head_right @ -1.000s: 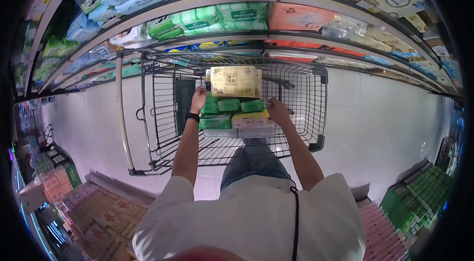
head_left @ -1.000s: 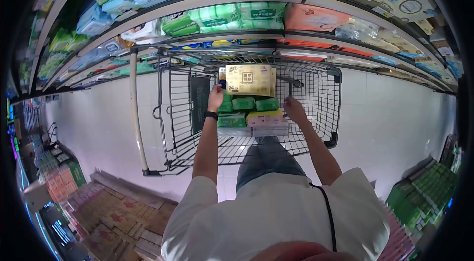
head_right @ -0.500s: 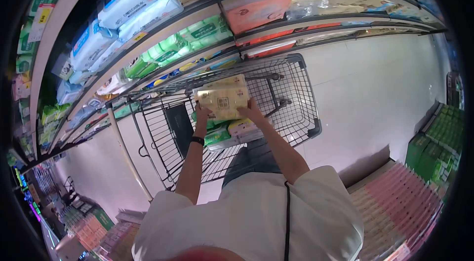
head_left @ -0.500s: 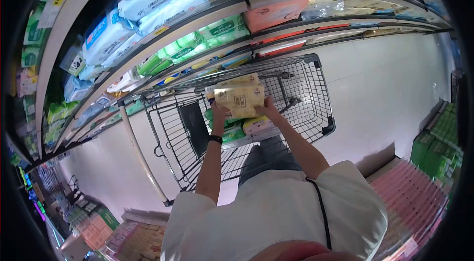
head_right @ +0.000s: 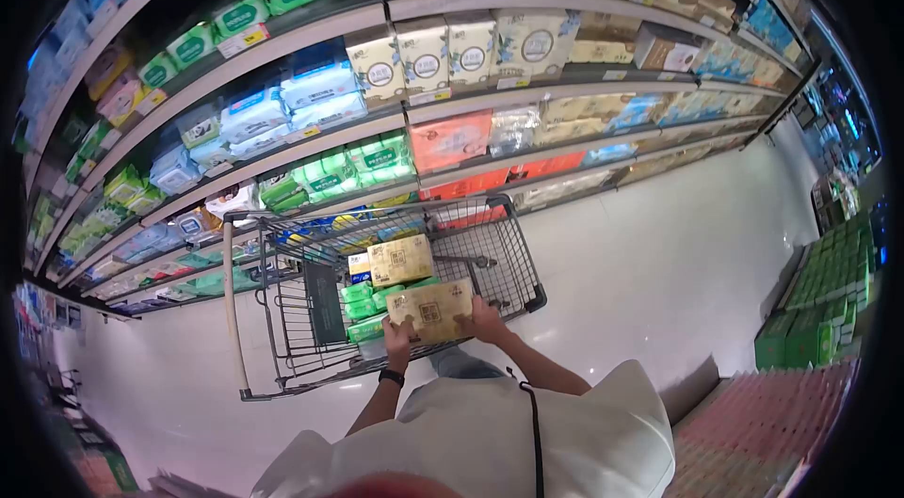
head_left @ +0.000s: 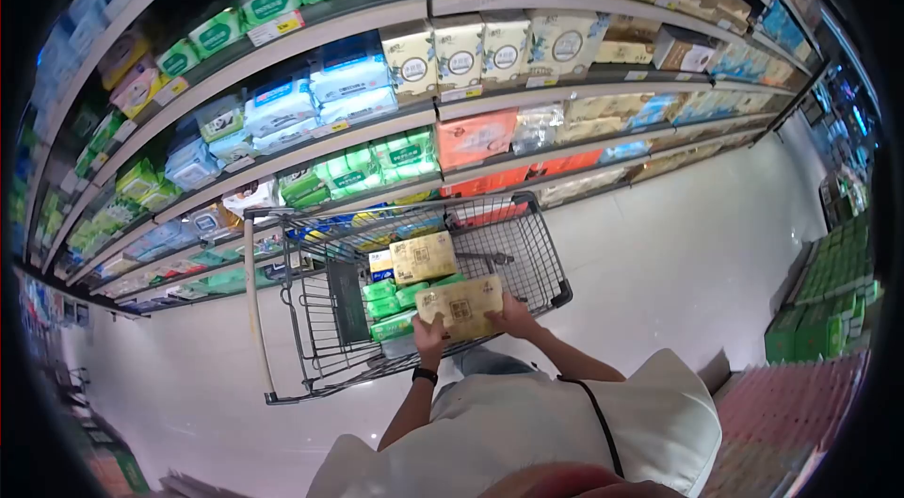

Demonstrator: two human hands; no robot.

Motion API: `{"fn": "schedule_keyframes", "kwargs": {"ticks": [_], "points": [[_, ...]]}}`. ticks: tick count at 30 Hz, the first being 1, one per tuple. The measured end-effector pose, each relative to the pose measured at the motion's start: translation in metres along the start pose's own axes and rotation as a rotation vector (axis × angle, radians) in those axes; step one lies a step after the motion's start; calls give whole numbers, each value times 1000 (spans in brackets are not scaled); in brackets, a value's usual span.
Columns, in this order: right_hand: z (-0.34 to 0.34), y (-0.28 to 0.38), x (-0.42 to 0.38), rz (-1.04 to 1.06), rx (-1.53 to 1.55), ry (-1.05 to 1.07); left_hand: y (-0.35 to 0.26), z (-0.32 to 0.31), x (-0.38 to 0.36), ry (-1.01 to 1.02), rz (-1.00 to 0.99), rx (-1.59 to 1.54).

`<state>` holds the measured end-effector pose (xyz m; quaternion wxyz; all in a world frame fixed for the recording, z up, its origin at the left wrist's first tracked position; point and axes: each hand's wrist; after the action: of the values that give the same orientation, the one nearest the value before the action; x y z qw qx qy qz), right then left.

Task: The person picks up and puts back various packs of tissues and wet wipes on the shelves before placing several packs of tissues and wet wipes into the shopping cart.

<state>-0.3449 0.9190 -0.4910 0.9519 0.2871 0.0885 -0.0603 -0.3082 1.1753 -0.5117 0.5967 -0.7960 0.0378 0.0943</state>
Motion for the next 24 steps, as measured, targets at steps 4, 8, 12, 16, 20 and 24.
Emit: {"fn": "schedule_keyframes", "kwargs": {"ticks": [4, 8, 12, 16, 20, 24], "points": [[4, 48, -25, -163, -110, 59, -37, -4, -17, -151, -48, 337], [-26, 53, -45, 11, -149, -130, -39, 18, -28, -190, -68, 447], [-40, 68, -57, 79, -66, -210, -21, 52, -30, -199, -103, 530], [-56, 82, -47, 91, -16, -138, -32, 79, -33, -224, -84, 567], [-50, 98, -22, 18, 121, 154, -82, 72, -42, -204, -61, 337], [-16, 65, -8, 151, 339, 238, -92, 68, -53, -155, 87, 82]]}}
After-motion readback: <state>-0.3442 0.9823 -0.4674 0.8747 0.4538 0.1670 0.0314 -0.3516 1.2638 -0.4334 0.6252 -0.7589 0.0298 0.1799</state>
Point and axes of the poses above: each hand's wrist, its own x-axis towards the middle knuckle, its own z-axis out of the back of the hand, y = z × x, and after that the axes turned 13 degrees about -x, right-handed
